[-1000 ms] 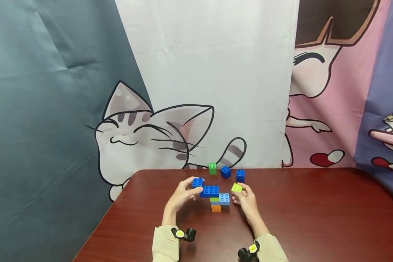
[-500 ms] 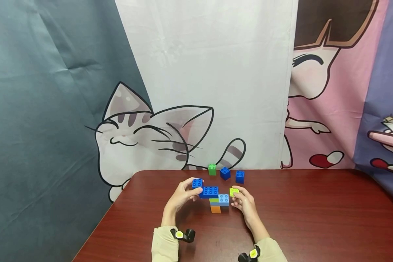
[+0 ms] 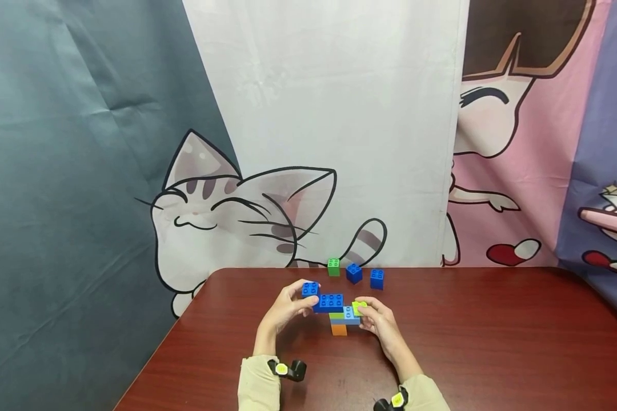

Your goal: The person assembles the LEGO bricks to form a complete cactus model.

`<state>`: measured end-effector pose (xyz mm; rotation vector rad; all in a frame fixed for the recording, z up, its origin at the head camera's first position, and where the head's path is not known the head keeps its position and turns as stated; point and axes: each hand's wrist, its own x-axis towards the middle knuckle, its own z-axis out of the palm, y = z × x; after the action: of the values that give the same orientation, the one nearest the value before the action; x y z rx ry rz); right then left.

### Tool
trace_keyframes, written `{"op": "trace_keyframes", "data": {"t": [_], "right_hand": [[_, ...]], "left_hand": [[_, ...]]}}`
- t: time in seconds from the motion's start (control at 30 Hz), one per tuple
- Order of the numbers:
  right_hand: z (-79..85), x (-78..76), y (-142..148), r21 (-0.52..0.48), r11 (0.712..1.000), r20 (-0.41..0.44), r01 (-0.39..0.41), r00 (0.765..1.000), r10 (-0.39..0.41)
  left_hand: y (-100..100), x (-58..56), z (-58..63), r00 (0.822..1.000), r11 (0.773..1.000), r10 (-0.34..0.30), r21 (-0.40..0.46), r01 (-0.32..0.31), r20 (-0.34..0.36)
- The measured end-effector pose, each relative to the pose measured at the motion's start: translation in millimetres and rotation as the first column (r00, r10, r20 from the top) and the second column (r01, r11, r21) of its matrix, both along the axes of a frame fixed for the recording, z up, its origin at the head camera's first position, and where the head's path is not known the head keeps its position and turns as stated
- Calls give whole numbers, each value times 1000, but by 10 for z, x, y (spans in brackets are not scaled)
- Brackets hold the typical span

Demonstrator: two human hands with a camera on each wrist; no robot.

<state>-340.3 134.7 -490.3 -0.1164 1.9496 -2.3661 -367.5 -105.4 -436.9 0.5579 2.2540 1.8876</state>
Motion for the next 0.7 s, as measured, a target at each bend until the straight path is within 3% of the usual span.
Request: {"op": "trace_keyframes", "data": {"t": [0.2,0.4,0.7], "right_hand": [[-25,8,-32,34,999,-8,42,999,-42],[-35,29,-68,-21,999,22,26,999,-26],[-47,-16,-91,45,994,64,95,993,-98]], "left_hand": [[0,-3,-4,1000,1000,-4,-5,4,1],[-2,-7,-26,1000,1000,-6,-4,6,11],[2,4,-9,1000,1000,-10,3,10,-2]]}}
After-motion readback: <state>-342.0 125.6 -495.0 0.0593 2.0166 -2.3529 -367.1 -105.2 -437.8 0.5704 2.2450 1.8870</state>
